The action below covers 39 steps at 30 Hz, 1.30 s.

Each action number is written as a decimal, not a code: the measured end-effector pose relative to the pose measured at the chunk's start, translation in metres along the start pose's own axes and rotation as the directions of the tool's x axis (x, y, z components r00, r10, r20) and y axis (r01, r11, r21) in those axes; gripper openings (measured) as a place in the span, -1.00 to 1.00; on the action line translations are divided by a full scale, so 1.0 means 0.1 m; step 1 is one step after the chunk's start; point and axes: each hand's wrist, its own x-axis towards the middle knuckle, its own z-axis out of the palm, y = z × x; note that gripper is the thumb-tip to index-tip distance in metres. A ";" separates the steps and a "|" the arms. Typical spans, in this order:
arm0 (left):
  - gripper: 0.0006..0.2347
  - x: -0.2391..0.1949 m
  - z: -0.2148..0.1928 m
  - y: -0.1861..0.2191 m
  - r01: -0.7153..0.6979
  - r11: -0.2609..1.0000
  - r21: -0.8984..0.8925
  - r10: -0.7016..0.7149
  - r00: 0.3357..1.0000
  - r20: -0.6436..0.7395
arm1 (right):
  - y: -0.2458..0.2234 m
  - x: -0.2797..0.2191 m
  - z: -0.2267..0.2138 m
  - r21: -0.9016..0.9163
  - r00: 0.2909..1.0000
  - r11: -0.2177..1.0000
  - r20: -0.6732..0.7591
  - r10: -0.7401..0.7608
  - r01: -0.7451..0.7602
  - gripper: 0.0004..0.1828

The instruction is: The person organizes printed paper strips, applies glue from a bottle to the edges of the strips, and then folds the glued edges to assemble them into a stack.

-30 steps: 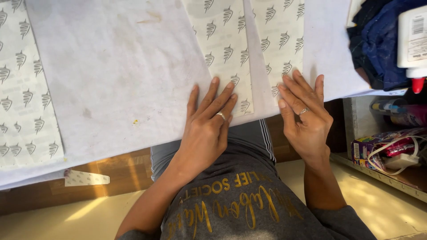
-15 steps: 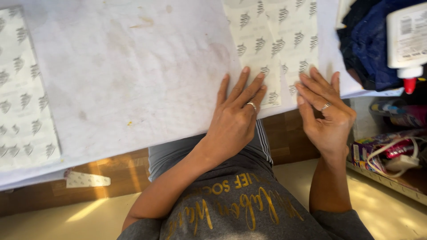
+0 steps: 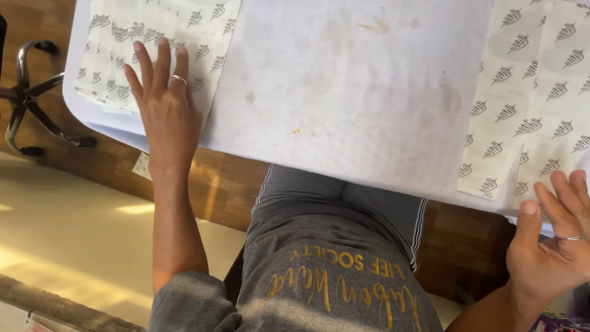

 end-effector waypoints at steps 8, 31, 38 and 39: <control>-0.51 -0.20 0.63 1.29 -0.147 0.987 -0.070 0.147 0.989 -0.009 | -0.40 0.27 0.27 0.063 0.997 0.996 0.032 0.065 -0.067 -0.85; -0.76 -0.46 0.19 2.06 -0.305 0.552 -0.776 0.435 0.899 -0.044 | -0.55 0.44 0.68 0.140 0.936 0.961 0.229 -0.267 0.239 -0.71; -0.89 -0.54 0.25 2.12 -0.291 0.420 -0.859 0.422 0.901 -0.099 | -0.56 0.43 0.65 0.186 0.943 0.956 0.204 -0.264 0.228 -0.84; -0.89 -0.53 0.25 2.13 -0.291 0.420 -0.860 0.422 0.901 -0.099 | -0.58 0.44 0.66 0.186 0.943 0.956 0.205 -0.263 0.226 -0.84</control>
